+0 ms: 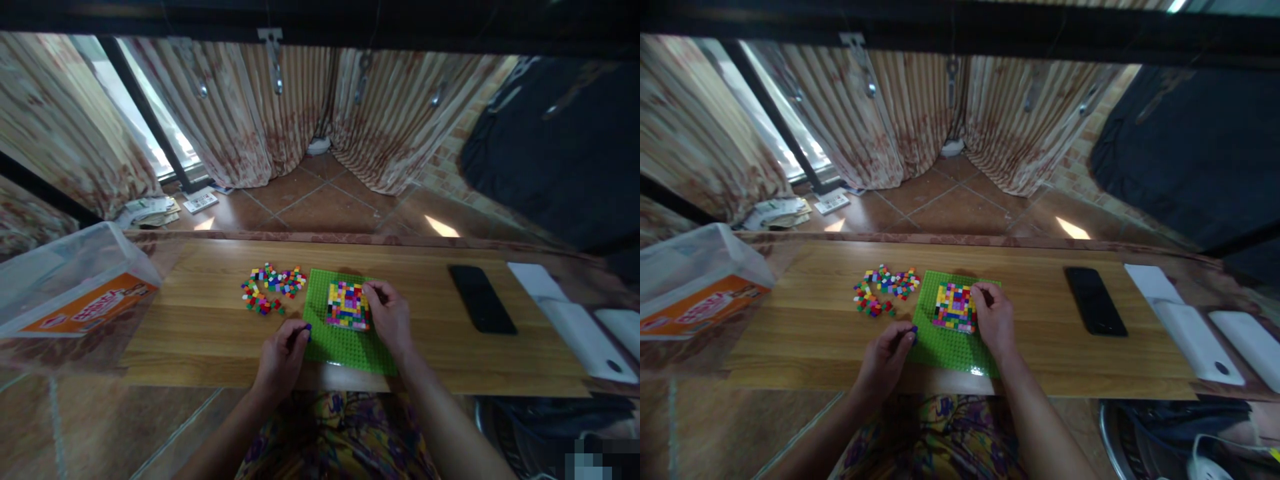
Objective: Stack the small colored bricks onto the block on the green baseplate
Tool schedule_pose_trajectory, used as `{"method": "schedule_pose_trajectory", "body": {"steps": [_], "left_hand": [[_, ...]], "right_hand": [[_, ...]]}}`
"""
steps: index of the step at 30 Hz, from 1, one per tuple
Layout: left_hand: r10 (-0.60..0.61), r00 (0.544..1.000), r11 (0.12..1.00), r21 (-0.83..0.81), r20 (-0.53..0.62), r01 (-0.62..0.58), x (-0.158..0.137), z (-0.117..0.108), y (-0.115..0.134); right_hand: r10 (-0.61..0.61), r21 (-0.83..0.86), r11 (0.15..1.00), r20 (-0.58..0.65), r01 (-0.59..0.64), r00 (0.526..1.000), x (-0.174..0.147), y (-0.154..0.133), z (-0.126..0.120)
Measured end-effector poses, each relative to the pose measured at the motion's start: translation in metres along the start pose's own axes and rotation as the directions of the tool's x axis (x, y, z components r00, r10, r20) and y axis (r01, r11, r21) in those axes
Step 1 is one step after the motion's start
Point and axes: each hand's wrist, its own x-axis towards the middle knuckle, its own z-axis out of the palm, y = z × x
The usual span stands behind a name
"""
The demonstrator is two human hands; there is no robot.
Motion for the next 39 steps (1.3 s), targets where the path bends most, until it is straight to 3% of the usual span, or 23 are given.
{"method": "schedule_pose_trajectory", "body": {"steps": [4,8,10,14,19,27,32,39], "left_hand": [[0.005,1.0,0.999,-0.041,0.007,-0.004,-0.001,-0.001,-0.003],[-0.003,1.0,0.996,-0.091,0.005,0.003,-0.002,0.001,-0.005],[-0.012,1.0,0.991,-0.136,0.006,0.013,-0.003,0.002,-0.006],[-0.041,0.999,0.967,-0.253,-0.003,0.039,-0.005,0.002,-0.006],[-0.069,0.997,0.927,-0.367,0.018,0.071,-0.008,0.0,-0.006],[-0.098,0.995,0.895,-0.438,-0.015,0.081,-0.01,-0.001,-0.005],[-0.049,0.998,0.905,-0.425,-0.028,0.033,-0.009,-0.001,-0.008],[0.046,0.995,0.921,-0.383,-0.087,-0.076,-0.006,0.0,-0.011]], "right_hand": [[-0.048,-0.04,0.998,-0.016,0.048,0.999,-0.003,-0.008,-0.004],[-0.22,-0.177,0.963,-0.097,0.201,0.971,-0.023,-0.038,-0.007],[-0.27,-0.146,0.952,0.022,0.27,0.963,-0.038,-0.054,-0.001],[-0.358,-0.141,0.902,0.284,0.408,0.89,-0.07,-0.069,0.023],[-0.335,-0.314,0.829,0.385,0.463,0.86,-0.085,-0.06,0.051],[-0.35,-0.317,0.825,0.363,0.468,0.864,-0.086,-0.056,0.059],[-0.38,-0.267,0.84,0.333,0.473,0.863,-0.087,-0.057,0.056],[-0.229,-0.062,0.965,0.275,0.255,0.934,-0.081,-0.065,0.042]]}}
